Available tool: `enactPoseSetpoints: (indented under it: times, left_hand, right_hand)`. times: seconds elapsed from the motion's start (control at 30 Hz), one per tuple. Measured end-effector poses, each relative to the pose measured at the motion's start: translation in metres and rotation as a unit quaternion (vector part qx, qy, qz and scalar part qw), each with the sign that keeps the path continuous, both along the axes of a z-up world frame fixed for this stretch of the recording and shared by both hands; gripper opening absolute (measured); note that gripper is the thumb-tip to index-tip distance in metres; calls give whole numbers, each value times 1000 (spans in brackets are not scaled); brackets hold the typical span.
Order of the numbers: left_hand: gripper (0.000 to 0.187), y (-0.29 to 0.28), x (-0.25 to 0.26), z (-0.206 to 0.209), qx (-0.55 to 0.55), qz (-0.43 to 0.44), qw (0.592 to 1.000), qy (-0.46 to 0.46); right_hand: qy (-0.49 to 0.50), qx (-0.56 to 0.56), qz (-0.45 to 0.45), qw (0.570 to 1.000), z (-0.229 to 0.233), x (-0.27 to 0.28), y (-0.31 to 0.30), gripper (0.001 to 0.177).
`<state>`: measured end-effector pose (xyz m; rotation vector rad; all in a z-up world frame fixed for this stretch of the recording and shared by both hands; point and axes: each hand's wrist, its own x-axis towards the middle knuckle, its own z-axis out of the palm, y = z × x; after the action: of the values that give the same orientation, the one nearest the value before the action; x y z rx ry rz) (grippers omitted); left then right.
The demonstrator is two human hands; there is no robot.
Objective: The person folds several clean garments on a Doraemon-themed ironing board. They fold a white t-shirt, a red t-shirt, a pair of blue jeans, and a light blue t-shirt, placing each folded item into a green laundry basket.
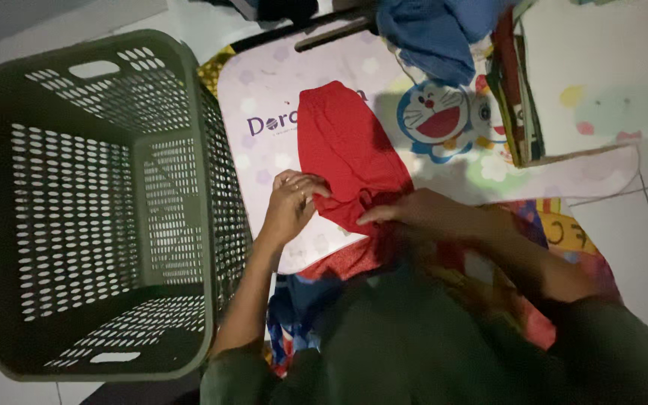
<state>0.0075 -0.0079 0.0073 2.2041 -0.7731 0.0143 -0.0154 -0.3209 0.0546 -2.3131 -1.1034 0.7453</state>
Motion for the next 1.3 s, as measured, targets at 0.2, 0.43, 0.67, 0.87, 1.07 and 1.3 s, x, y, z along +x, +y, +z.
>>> enactPoseSetpoints:
  times: [0.2,0.43,0.67,0.87,1.07,1.3]
  left_hand:
    - [26,-2,-19,12,-2,-50,998,-26]
    - [18,0,-14,-61,-206,135,964,101]
    - [43,-19,2,-52,-406,168,874,207]
    - [57,-37,0,10,-351,188,891,220]
    - [40,-41,13,20,-202,238,950,15]
    - [50,-44,30,0,-189,256,944,84]
  right_hand:
    - [22,-119,36,992,10,-1,10,64]
    - [22,160,-312,936,1,96,17,41]
    - [35,309,-385,869,-44,112,41,71]
    - [-105,292,-299,902,-25,94,33,81]
    - [-187,381,-290,858,-10,117,46,68]
    - [-123,248,-411,868,-26,120,52,68]
